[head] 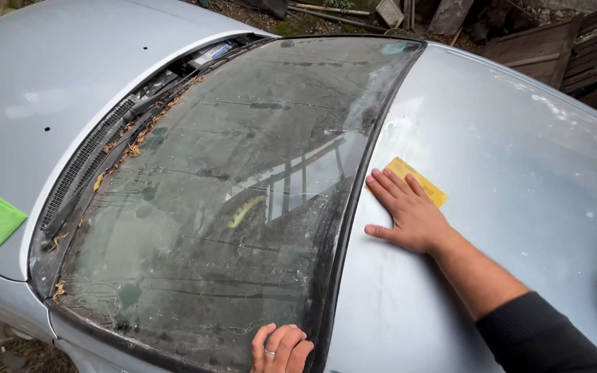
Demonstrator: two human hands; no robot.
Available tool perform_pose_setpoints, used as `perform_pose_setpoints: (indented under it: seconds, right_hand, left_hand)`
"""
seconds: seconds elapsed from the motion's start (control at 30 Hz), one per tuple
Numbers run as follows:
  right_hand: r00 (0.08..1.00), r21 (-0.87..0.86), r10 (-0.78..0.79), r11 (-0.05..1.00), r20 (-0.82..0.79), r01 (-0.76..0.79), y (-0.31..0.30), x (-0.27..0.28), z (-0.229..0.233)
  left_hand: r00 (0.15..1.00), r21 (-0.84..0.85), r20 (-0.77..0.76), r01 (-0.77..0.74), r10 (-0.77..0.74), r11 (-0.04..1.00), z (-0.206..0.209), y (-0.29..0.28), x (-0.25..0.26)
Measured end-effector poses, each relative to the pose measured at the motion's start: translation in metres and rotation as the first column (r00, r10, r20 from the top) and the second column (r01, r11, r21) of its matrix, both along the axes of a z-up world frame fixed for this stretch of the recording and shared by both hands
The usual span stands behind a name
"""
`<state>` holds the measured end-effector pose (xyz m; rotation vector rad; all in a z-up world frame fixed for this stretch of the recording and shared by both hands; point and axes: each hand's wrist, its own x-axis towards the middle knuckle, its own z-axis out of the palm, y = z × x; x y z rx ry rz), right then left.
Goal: The person sands the hood of a silver car using a yellow sandpaper sheet and a blue sanding block. They alternate between the two tools, rubbing the surface near the windshield and occasionally dipping the sandpaper into a bowl of water.
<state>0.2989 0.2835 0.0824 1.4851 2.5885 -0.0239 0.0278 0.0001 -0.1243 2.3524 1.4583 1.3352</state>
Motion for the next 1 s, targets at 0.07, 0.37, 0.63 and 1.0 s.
perform_pose_setpoints:
  seconds: [0.07,0.37,0.63,1.0]
  right_hand:
    - [0.999,-0.024,-0.038,0.999,0.022,0.038,0.016,-0.003,0.003]
    - [0.999,-0.009,-0.033,0.999,-0.016,0.033,-0.023,-0.007,0.007]
    - [0.951,-0.057,-0.306,0.951,-0.055,0.303,0.037,0.017,-0.006]
    - [0.962,-0.02,-0.269,0.963,-0.056,0.268,0.041,0.035,-0.001]
  left_hand:
    - [0.999,0.025,-0.011,-0.032,0.032,0.999,-0.006,-0.002,0.001]
    - [0.989,-0.221,0.011,0.145,-0.146,0.964,0.038,-0.008,-0.012]
    - [0.989,-0.191,0.064,0.145,-0.135,0.971,0.082,-0.016,-0.023]
    - [0.983,-0.198,0.072,0.181,-0.17,0.963,0.094,-0.008,-0.028]
